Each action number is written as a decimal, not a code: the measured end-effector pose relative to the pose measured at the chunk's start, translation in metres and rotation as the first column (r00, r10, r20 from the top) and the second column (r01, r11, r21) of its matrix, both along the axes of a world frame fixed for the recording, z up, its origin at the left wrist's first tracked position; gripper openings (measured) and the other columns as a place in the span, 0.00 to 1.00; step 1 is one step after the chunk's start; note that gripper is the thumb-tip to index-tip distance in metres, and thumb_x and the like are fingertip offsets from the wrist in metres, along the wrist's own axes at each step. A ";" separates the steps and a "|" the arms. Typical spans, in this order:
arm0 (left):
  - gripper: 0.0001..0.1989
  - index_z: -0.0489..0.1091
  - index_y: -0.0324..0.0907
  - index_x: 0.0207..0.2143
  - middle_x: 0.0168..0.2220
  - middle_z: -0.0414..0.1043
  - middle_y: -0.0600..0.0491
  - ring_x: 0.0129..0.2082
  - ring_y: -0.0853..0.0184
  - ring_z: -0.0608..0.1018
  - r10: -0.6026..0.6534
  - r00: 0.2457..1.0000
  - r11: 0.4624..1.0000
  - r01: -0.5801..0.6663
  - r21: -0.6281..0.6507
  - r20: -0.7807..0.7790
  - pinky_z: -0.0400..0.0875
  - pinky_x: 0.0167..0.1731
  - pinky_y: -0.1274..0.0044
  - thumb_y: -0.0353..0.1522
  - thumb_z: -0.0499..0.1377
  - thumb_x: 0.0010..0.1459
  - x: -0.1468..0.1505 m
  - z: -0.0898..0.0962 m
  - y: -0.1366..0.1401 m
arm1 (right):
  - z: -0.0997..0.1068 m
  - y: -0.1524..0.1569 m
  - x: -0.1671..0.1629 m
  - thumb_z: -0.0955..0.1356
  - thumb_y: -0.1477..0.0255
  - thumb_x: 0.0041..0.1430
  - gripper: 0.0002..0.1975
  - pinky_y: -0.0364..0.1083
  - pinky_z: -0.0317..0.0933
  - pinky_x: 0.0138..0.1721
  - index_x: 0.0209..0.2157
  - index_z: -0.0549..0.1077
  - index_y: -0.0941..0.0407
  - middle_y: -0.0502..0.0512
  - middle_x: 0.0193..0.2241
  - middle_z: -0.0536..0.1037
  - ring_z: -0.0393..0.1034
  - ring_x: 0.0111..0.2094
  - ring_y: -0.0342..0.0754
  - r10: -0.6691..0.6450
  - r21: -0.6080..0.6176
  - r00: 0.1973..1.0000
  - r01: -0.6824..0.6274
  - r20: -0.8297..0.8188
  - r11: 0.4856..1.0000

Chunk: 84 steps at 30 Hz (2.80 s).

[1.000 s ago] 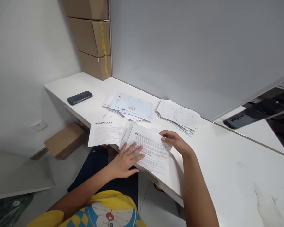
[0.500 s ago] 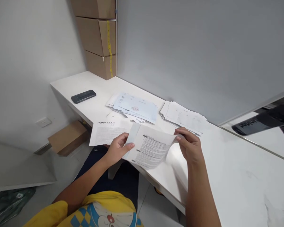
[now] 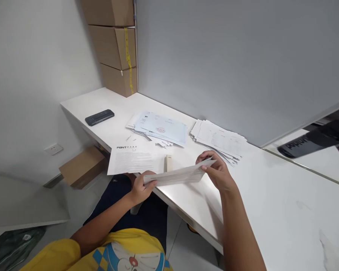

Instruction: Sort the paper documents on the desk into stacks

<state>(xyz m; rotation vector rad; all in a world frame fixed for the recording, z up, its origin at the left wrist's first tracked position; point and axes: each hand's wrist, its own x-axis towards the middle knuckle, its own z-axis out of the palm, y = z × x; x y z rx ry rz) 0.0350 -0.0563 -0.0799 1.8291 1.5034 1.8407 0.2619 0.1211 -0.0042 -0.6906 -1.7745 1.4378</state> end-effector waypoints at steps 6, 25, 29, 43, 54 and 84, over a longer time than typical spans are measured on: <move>0.13 0.70 0.42 0.41 0.35 0.77 0.48 0.35 0.62 0.80 0.009 1.000 0.999 -0.009 -0.033 0.009 0.76 0.35 0.70 0.42 0.55 0.65 -0.012 -0.002 0.004 | 0.007 0.001 -0.002 0.74 0.56 0.50 0.15 0.52 0.65 0.34 0.32 0.72 0.51 0.56 0.31 0.76 0.71 0.34 0.53 0.230 -0.055 0.961 -0.224 0.152 0.973; 0.19 0.70 0.40 0.37 0.29 0.69 0.55 0.24 0.72 0.70 0.107 0.662 0.841 0.338 -0.422 0.742 0.65 0.21 0.81 0.45 0.65 0.52 0.020 -0.013 -0.042 | -0.007 0.018 0.007 0.72 0.62 0.54 0.28 0.57 0.61 0.57 0.56 0.69 0.50 0.57 0.55 0.73 0.65 0.57 0.61 0.490 -0.401 0.725 -0.314 0.484 0.861; 0.16 0.68 0.42 0.38 0.32 0.69 0.55 0.22 0.74 0.68 0.208 0.676 0.834 0.255 -0.489 0.707 0.61 0.17 0.84 0.41 0.64 0.51 0.027 0.000 -0.041 | -0.009 0.022 0.012 0.72 0.64 0.53 0.25 0.56 0.61 0.56 0.54 0.71 0.51 0.56 0.50 0.75 0.68 0.54 0.60 0.566 -0.460 0.692 -0.364 0.449 0.810; 0.14 0.75 0.43 0.46 0.41 0.75 0.49 0.24 0.72 0.70 0.189 0.968 0.817 -0.063 -0.574 0.164 0.64 0.24 0.79 0.32 0.53 0.61 -0.009 0.020 -0.027 | -0.009 0.023 0.006 0.71 0.69 0.50 0.09 0.47 0.59 0.35 0.36 0.73 0.54 0.53 0.36 0.72 0.64 0.36 0.49 0.512 -0.367 0.735 -0.372 0.444 0.853; 0.33 0.37 0.44 0.71 0.72 0.41 0.47 0.72 0.56 0.44 -0.187 0.800 0.903 -0.088 -0.421 -0.570 0.52 0.66 0.60 0.35 0.47 0.68 0.018 0.032 0.006 | -0.015 0.029 0.011 0.71 0.67 0.48 0.09 0.46 0.59 0.31 0.32 0.71 0.54 0.50 0.30 0.70 0.64 0.32 0.47 0.291 -0.296 0.826 -0.159 0.483 0.942; 0.30 0.48 0.44 0.69 0.70 0.48 0.46 0.72 0.54 0.42 -0.275 0.715 0.913 -0.016 -0.408 -0.643 0.47 0.68 0.57 0.41 0.48 0.69 -0.008 0.038 0.031 | -0.038 0.050 0.025 0.72 0.66 0.42 0.11 0.47 0.59 0.29 0.28 0.68 0.53 0.51 0.27 0.74 0.66 0.28 0.48 0.055 -0.252 0.970 0.007 0.237 0.968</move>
